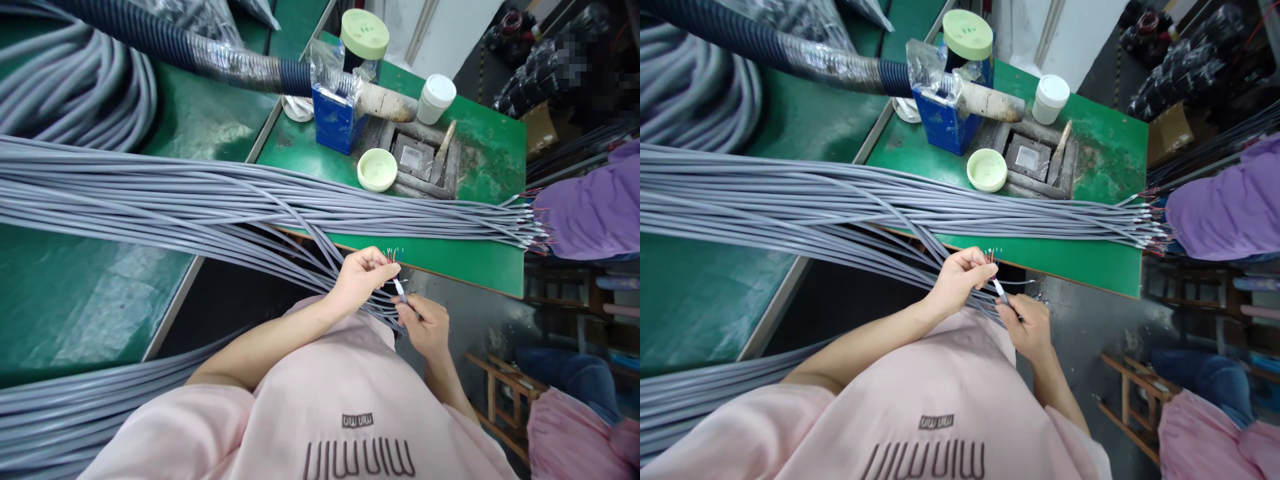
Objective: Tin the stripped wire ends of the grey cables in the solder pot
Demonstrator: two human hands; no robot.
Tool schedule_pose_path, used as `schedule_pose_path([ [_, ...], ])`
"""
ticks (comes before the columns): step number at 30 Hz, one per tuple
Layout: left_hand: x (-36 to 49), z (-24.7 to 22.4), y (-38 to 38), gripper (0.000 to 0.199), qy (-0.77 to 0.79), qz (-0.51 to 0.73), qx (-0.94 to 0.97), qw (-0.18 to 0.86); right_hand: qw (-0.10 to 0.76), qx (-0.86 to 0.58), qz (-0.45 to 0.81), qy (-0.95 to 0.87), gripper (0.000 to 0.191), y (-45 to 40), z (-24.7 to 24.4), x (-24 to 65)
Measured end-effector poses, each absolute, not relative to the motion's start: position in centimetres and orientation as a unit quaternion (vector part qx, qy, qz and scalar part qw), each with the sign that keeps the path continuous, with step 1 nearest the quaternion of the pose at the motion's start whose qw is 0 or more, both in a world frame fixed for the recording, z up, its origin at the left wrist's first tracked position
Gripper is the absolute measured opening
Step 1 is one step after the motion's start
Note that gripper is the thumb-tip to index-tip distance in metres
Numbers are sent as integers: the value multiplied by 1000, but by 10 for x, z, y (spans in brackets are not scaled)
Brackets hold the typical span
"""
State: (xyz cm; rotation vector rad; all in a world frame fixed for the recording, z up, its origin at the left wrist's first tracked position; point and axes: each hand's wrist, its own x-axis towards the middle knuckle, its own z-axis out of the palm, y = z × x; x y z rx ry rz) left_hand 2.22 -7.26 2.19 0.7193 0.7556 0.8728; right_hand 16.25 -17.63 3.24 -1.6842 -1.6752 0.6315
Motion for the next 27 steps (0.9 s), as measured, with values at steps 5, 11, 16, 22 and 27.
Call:
schedule_pose_path([
  [5,21,23,-72,32,351,398,335,778,332,-647,243,-642,20,-176,33,162],
  [11,21,22,-72,32,351,398,338,778,337,-644,242,-643,20,-177,32,163],
  [16,22,21,-73,33,356,399,351,769,331,-647,246,-642,21,-175,30,162],
  [22,15,28,-64,27,321,342,494,732,344,-723,251,-544,22,-202,26,195],
  [27,1,30,-35,19,294,347,771,446,337,-835,258,-350,35,-270,-8,262],
])
